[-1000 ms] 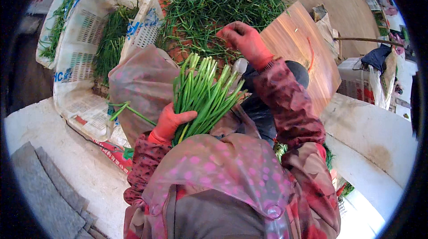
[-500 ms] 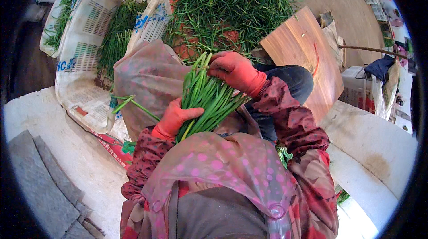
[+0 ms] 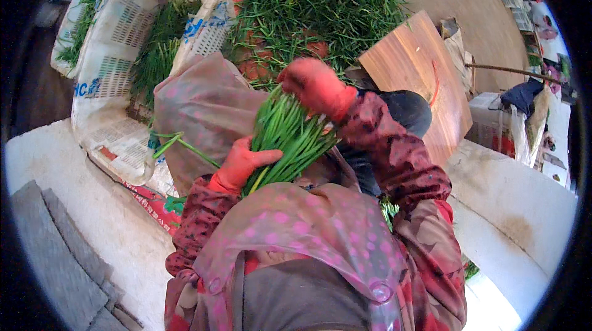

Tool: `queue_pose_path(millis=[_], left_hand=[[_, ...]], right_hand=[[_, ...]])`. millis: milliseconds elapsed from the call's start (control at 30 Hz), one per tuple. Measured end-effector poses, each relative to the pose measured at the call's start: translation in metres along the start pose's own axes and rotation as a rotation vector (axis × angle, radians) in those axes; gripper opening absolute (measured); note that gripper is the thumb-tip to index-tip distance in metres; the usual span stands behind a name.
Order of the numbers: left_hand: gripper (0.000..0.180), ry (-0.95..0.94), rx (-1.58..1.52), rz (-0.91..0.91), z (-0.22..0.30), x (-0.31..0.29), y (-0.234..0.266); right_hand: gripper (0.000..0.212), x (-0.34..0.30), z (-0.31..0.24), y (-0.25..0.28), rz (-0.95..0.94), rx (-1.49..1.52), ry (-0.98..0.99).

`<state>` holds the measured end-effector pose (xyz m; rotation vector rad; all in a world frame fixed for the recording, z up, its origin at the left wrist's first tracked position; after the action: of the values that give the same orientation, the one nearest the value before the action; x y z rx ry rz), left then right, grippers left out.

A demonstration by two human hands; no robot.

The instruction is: The person ties bundles of chives with red string and stacks them onto a pile. The person then gathers and sorts loose chives from a basket into bundles by hand.

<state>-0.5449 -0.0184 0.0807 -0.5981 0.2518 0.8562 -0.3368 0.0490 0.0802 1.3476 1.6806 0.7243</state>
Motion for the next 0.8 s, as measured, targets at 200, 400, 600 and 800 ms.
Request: queue_pose_path(millis=[200, 400, 600, 800], left_hand=[[0.041, -0.030, -0.156, 0.067, 0.006, -0.007, 0.008], [0.044, -0.105, -0.167, 0.118, 0.010, -0.008, 0.015], [0.042, -0.036, -0.135, 0.086, 0.014, -0.007, -0.002], [0.041, -0.007, -0.093, 0.029, -0.007, -0.002, 0.008]], right_hand=[[0.030, -0.014, 0.103, 0.041, 0.111, 0.183, -0.525], [0.060, -0.110, 0.068, -0.005, -0.244, 1.429, -0.546], [0.068, -0.078, 0.015, -0.031, -0.146, 1.707, -0.319], [0.060, -0.021, -0.028, -0.012, -0.420, 1.656, -0.199]])
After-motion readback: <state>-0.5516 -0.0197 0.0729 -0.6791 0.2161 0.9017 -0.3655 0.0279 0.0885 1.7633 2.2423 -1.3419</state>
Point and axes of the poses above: each hand's wrist, its own x-axis towards the middle knuckle, its own y-axis out of the back of the hand, z = x × y, the point moved 4 cm from there along x, towards the middle knuckle, and after that the axes turned 15 degrees about -y, right-handed, at the moved point
